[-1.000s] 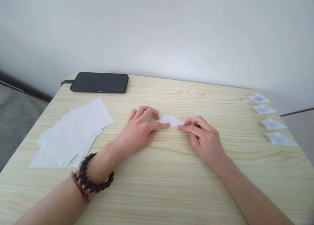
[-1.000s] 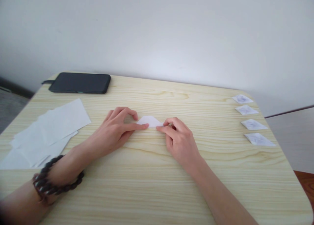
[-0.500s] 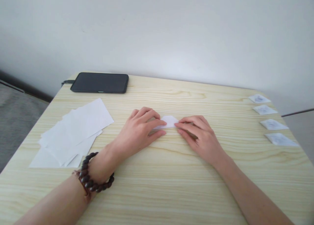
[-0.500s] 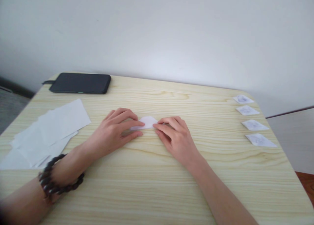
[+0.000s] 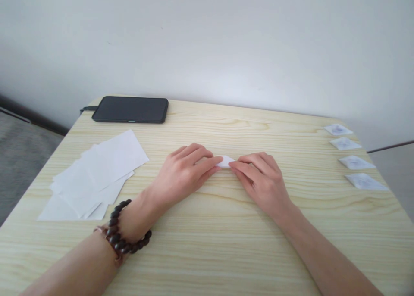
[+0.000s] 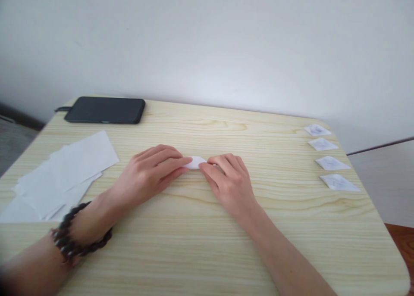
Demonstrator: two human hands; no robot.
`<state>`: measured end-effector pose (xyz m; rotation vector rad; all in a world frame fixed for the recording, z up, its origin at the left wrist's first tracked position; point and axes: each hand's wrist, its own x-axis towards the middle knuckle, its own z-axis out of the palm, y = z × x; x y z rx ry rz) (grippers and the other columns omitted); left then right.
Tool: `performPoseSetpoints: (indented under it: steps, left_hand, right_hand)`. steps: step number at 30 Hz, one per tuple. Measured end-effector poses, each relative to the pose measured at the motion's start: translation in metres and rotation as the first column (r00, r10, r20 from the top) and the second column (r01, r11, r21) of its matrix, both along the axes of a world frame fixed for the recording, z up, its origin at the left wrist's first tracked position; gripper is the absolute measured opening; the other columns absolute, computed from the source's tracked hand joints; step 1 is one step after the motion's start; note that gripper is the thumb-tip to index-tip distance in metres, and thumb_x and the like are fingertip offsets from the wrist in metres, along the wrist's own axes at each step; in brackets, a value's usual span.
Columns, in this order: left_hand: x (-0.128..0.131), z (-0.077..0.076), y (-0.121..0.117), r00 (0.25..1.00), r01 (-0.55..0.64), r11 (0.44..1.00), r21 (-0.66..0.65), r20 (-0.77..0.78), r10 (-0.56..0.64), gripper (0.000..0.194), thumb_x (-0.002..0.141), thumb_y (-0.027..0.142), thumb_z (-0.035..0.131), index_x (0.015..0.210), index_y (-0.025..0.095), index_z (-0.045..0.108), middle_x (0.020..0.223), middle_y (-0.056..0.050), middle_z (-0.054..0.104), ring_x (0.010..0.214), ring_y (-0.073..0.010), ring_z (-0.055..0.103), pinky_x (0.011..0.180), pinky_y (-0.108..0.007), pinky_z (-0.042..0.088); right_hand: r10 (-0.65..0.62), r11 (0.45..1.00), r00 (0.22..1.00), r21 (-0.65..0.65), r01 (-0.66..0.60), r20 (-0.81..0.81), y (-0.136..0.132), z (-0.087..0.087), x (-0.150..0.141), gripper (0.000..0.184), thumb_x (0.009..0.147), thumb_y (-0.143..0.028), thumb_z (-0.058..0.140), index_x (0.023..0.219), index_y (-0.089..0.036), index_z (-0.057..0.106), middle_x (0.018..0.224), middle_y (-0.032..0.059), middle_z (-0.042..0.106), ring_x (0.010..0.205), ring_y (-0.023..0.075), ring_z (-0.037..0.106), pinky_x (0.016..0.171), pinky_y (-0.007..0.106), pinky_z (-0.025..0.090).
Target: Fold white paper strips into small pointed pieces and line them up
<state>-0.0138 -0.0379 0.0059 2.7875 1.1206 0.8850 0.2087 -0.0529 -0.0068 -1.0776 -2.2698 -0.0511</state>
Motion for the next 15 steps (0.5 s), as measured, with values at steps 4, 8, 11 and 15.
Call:
performPoseSetpoints:
  steps: [4,8,11,15]
  left_hand:
    - [0.0019,0.0025,-0.0016,0.999,0.030,0.998,0.050,0.028,-0.031,0.010,0.089,0.024,0.060,0.092,0.021,0.069,0.094,-0.003,0.071,0.092,-0.0183,0.062,0.079,-0.031,0.049]
    - [0.0018,0.0047,-0.0019,0.998,0.029,0.993,0.114,0.061,-0.036,0.007,0.088,0.020,0.062,0.084,0.021,0.069,0.080,-0.001,0.071,0.086,-0.0174,0.062,0.076,-0.031,0.048]
    - [-0.0016,0.0066,-0.0006,0.995,-0.001,0.991,0.136,0.101,-0.013,0.007,0.087,0.024,0.065,0.082,0.022,0.069,0.074,0.000,0.069,0.085,-0.0174,0.061,0.074,-0.031,0.047]
    - [-0.0057,0.0076,0.0017,0.979,-0.011,0.997,0.078,0.201,-0.005,0.011,0.083,0.030,0.070,0.078,0.020,0.070,0.068,0.000,0.067,0.075,-0.0155,0.060,0.068,-0.029,0.046]
  right_hand:
    - [0.015,0.998,1.000,0.053,-0.015,0.011,-0.0030,0.0017,-0.0006,0.016,0.089,-0.014,0.059,0.100,-0.024,0.066,0.089,0.0038,0.069,0.083,0.0191,0.057,0.075,0.035,0.043]
    - [0.040,0.996,0.999,0.074,-0.042,0.026,-0.0047,0.0060,-0.0023,0.015,0.088,-0.011,0.060,0.096,-0.021,0.064,0.086,0.0035,0.069,0.082,0.0184,0.056,0.075,0.035,0.043]
    - [0.033,0.994,0.999,0.106,-0.034,0.013,-0.0047,0.0090,-0.0015,0.015,0.085,-0.009,0.063,0.094,-0.020,0.064,0.082,0.0034,0.068,0.079,0.0179,0.056,0.074,0.034,0.042]
    - [0.033,0.994,0.999,0.103,-0.029,-0.040,-0.0038,0.0094,0.0016,0.014,0.087,-0.010,0.061,0.094,-0.022,0.064,0.082,0.0030,0.067,0.077,0.0170,0.056,0.073,0.034,0.044]
